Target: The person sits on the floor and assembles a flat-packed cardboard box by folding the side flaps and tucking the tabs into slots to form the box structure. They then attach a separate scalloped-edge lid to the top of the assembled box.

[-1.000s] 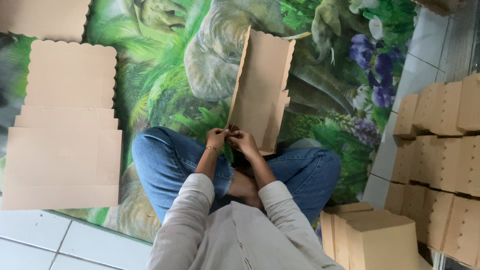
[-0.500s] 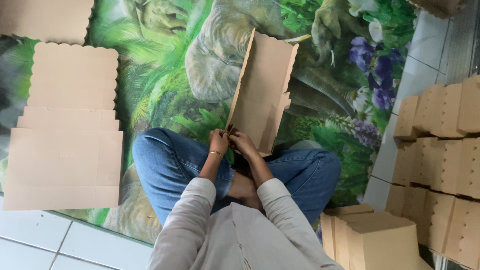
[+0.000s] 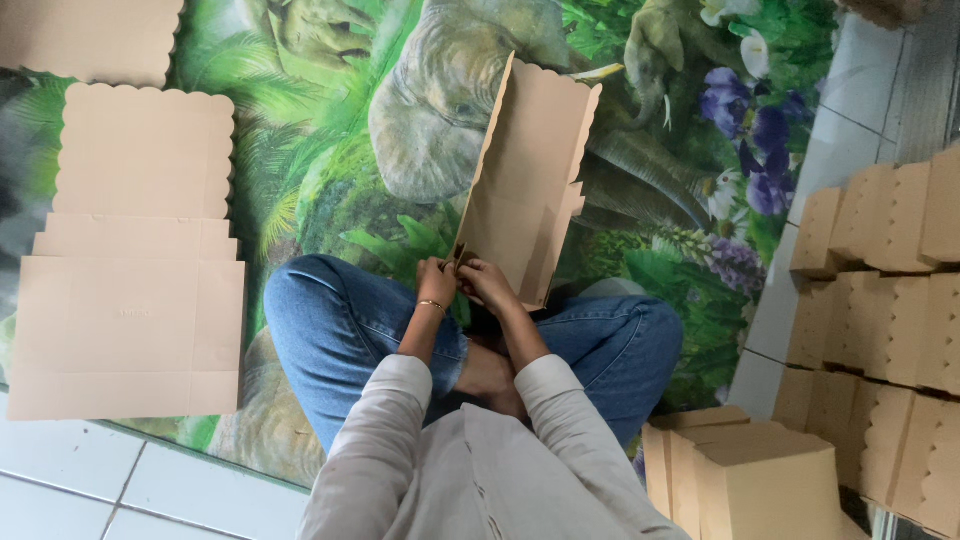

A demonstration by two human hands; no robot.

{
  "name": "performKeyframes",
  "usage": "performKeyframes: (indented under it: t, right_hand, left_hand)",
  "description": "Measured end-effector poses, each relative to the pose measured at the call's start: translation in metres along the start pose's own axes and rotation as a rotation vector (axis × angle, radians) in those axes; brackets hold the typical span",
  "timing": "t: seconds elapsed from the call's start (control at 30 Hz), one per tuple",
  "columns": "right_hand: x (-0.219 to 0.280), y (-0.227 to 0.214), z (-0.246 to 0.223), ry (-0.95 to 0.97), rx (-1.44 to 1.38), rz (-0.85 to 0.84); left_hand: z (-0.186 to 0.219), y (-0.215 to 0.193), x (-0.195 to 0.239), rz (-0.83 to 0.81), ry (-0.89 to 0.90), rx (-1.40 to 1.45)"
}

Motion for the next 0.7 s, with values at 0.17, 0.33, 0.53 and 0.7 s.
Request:
performKeyframes:
  t: [0.17,0.33,0.53,0.7]
  right_hand:
    - [0.016,-0.014,-0.016,0.043,0.096,-0.04]
    - [0.046,-0.027,-0.041,0.04,0.137,-0.049]
    - [-0.002,-0.021,0.002,-0.05,0.124,-0.012]
    - [0.006,-0.029,-0.01,-0.162,0.322,0.062]
  left_hand:
    - [-0.017,0.02,-0.011,-0.039,0.065,-0.067]
    - [-0.024,0.033,-0.013,-0.118,0.091,-0.115]
    - [-0.024,0.029,-0.013,-0.144,0.024,-0.02]
    - [-0.037,0.043,-0.019,-0.189,-0.05,0.082]
Point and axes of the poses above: each hand's wrist, its own x-axis away from the middle knuckle, its own y-axis out of the palm, z = x × y, the point moved 5 cm from there along -x, towards the middle knuckle, and after that the axes turned 11 degrees about z, right-handed, at the moved point
